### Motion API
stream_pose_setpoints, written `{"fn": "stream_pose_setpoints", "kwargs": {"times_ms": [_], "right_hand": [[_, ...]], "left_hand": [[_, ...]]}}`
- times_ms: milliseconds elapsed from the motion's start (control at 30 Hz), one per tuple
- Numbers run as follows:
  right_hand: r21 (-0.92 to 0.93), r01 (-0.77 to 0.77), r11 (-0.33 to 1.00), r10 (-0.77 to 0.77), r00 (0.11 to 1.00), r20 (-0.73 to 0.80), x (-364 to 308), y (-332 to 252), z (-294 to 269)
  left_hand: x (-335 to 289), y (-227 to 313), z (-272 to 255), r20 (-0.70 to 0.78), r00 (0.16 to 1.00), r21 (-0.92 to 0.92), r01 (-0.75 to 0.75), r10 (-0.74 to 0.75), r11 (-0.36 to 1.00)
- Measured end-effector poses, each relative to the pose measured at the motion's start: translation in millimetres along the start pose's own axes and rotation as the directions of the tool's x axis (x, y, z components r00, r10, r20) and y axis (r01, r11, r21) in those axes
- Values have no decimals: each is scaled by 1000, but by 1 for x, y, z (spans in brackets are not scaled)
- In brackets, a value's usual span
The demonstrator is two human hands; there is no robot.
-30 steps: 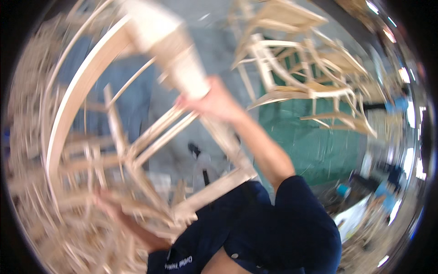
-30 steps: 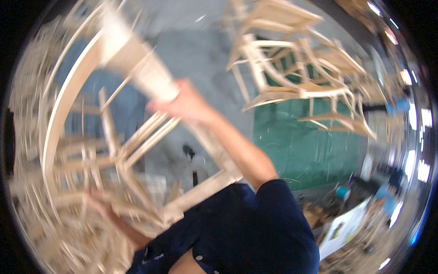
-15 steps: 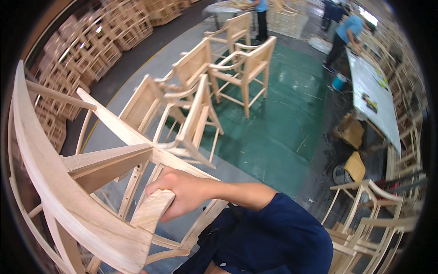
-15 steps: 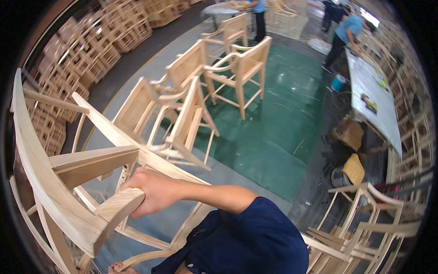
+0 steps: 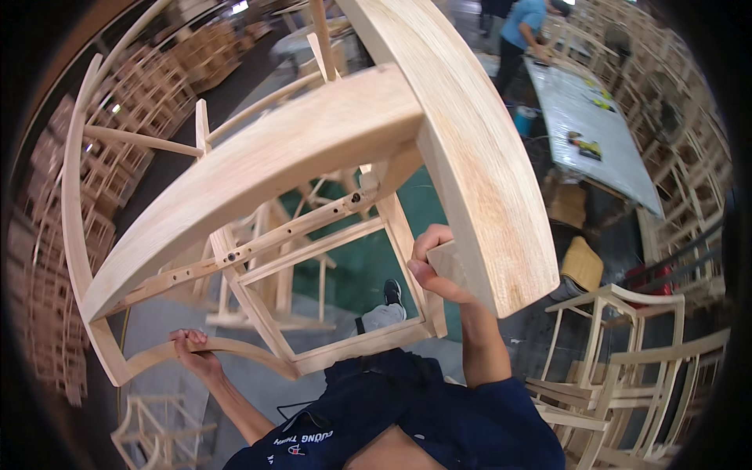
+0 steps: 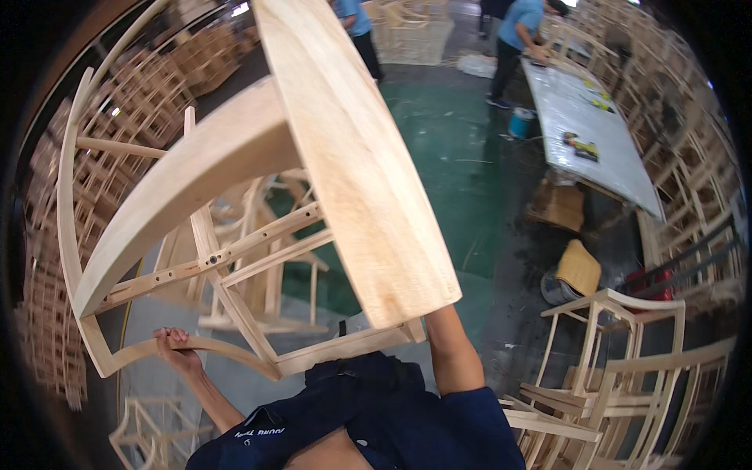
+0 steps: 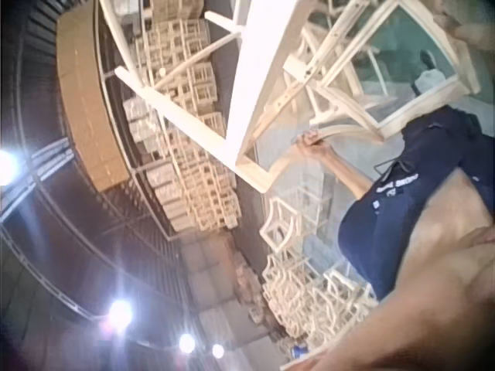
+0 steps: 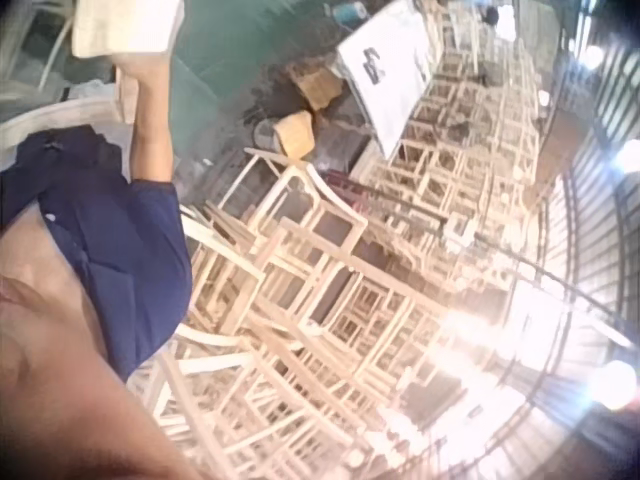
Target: The person assembles a wooden chair by attaching a woven seat to the frame. They use a staple gun to secure the seat, a hammer to adjust it, and a utility knife to trim excess material. The person then moves the completed chair to a stack.
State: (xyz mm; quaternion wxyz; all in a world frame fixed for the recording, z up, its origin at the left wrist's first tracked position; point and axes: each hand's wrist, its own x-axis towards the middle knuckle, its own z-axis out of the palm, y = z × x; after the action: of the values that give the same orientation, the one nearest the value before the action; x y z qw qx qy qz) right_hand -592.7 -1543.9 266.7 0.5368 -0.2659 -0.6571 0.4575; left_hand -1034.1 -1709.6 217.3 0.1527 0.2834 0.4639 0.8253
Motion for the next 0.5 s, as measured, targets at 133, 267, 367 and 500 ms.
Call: {"fn": "stream_pose_setpoints", "kwargs": {"times_ms": [133,267,367,500], "right_hand": [[-48,-73,996,56,958,-282,14,60,-69],[-251,-50,967,-67,897,-436,57,91,-146],[-149,4,989,-90,813,-576,90,88,-199],[-236,-26,971,-154,686,-711,117,101,-261]], "left_hand": [[43,-93,111,98,981,-55,174,-168,983],[86,-175,260,210,945,-55,269,-253,961],[109,-230,369,405,862,-1,332,-304,943],[128,-302,511,600,709,34,440,-370,897]]}}
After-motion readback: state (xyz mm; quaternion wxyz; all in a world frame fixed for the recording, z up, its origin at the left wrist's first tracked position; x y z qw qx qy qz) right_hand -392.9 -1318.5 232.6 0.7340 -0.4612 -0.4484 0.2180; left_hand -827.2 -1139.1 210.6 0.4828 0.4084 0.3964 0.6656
